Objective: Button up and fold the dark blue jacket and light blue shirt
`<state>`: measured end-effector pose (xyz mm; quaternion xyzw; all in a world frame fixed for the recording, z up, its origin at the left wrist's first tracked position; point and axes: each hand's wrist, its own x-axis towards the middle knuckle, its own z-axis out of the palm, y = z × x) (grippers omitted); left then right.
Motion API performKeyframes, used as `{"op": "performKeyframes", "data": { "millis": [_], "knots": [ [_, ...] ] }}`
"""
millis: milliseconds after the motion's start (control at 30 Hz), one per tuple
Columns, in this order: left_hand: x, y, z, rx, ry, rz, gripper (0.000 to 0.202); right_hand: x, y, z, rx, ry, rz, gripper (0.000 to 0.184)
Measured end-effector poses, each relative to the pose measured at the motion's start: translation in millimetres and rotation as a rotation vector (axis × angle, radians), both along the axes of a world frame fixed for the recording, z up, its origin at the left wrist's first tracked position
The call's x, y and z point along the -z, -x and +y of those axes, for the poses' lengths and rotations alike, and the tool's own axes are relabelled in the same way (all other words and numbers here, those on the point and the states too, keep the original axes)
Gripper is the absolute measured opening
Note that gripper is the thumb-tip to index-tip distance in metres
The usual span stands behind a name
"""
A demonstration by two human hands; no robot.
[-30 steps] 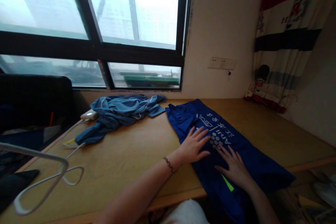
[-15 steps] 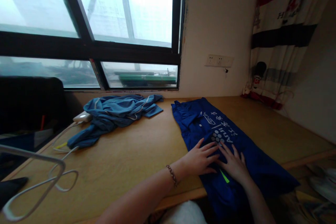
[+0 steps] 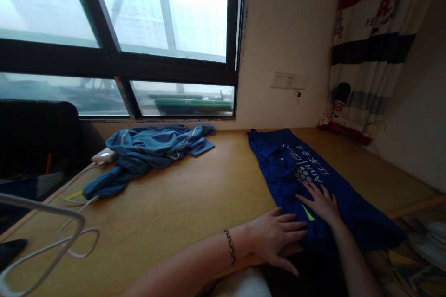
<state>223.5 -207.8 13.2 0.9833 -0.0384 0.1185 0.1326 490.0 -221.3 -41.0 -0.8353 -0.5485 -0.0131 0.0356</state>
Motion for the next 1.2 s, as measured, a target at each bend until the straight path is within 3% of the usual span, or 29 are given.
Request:
{"op": "performKeyframes", "data": {
  "millis": [667, 1200],
  "knots": [
    [5.0, -2, 3, 0.003, -0.037, 0.033, 0.064, 6.8, -102, 20, 0.019, 0.013, 0.011, 0.067],
    [5.4, -2, 3, -0.009, -0.036, 0.04, 0.064, 8.9, -151, 37, 0.041, 0.019, 0.01, 0.064]
  ]
}}
